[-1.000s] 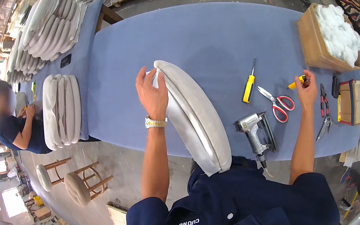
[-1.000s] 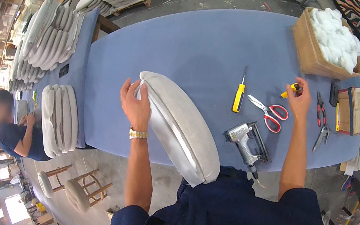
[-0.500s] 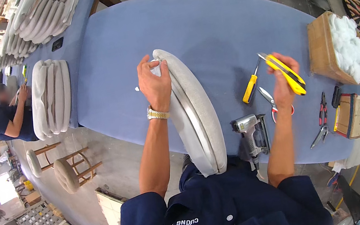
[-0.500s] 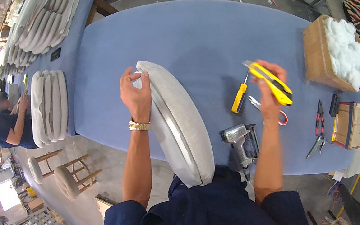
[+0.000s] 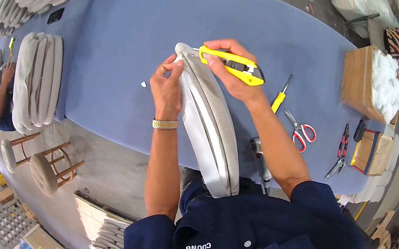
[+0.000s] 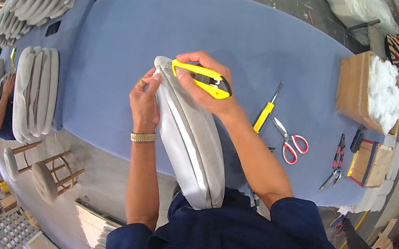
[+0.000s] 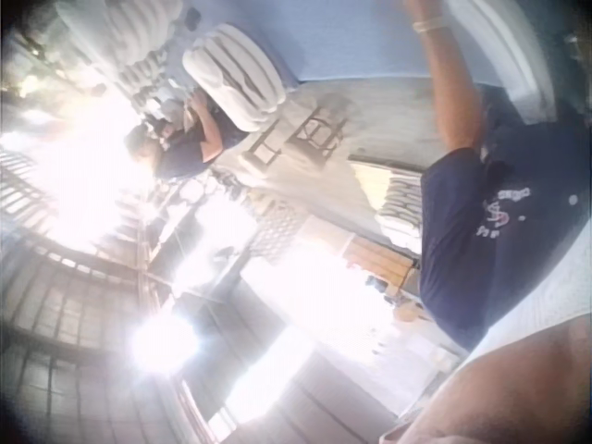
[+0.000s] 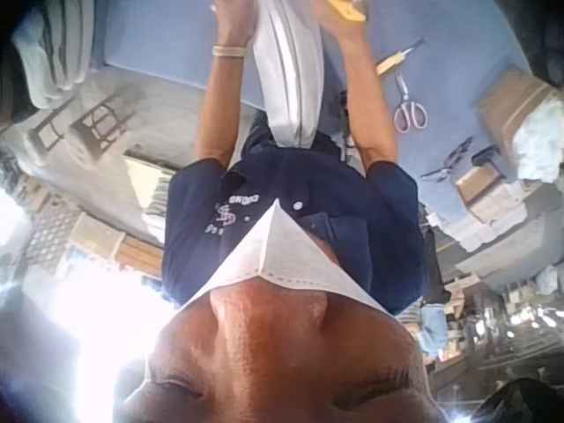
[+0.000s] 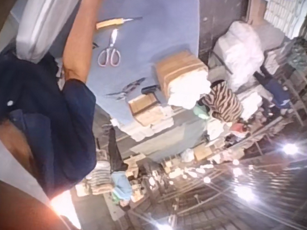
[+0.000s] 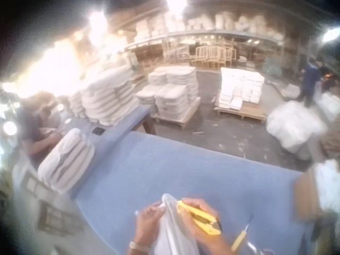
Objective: The person folds and staples a white fabric cover onto a cushion using a pneumatic staple gun, then trims excess fabric with a utility knife. They repeat the process on another cushion and stack the finished items on a nearby pile.
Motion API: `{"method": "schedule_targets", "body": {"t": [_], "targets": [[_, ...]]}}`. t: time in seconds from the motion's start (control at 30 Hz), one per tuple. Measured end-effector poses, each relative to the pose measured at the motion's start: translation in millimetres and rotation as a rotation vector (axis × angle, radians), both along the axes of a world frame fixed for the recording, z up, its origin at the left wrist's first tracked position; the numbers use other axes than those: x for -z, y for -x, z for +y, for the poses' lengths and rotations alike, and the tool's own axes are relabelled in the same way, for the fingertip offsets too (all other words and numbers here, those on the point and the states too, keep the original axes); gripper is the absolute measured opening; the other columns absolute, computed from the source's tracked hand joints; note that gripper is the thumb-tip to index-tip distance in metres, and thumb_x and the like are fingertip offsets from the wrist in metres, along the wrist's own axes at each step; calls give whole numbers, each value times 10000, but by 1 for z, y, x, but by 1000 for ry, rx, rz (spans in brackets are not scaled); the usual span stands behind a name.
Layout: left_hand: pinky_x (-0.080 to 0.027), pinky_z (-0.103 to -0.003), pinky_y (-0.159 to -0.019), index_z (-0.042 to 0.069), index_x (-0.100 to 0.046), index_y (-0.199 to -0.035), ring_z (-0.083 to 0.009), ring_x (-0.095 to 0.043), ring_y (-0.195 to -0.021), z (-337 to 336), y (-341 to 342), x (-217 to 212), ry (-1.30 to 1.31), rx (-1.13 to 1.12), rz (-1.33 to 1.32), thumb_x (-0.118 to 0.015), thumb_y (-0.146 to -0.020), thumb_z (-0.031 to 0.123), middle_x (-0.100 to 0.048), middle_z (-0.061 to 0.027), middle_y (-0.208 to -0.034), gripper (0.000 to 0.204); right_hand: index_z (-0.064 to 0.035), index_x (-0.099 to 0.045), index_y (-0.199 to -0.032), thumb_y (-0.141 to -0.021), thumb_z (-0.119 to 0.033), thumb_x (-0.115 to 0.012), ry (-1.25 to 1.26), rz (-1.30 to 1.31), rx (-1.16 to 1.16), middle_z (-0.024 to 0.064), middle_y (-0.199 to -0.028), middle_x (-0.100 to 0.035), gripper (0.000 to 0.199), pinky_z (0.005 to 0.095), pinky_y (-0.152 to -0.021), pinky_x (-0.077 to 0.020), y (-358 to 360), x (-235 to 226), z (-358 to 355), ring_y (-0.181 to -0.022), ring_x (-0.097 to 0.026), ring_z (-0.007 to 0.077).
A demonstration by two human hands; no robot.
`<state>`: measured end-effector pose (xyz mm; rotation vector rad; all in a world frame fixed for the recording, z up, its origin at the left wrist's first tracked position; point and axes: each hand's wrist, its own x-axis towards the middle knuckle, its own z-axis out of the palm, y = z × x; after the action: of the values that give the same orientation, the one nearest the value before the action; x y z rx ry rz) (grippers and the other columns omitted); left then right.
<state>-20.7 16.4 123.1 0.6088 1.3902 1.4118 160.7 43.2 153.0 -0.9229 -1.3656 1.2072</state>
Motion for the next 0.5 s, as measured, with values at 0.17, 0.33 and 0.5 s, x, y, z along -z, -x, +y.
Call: {"method": "schedule_targets", "body": {"t": [0.17, 0.33, 0.5], "targets": [[-502, -374, -1038, 10, -682, -863, -244, -585, -1232, 0, 4, -4, -9, 43, -7, -763, -922, 132, -559, -185, -1453, 157, -39, -685, -1082, -875, -74, -746, -209, -95, 46, 139, -1114, -747, 218, 302, -801, -568, 14, 5, 5, -904, -731, 195], [-496, -372, -1025, 12, -673, -836, -251, -594, -1226, 2, 3, -6, -10, 60, 42, -758, -913, 158, -562, -180, -1453, 186, -29, -679, -1086, -877, -56, -740, -307, -161, 33, 146, -1140, -735, 220, 305, -815, -567, 14, 2, 7, -933, -732, 208], [-504, -375, -1009, -1, -664, -821, -259, -602, -1211, 4, 3, -5, -7, 58, 77, -745, -916, 153, -564, -180, -1448, 198, -31, -680, -1086, -874, -54, -744, -345, -207, 7, 149, -1141, -734, 222, 318, -837, -567, 19, -5, 6, -970, -731, 242]]}}
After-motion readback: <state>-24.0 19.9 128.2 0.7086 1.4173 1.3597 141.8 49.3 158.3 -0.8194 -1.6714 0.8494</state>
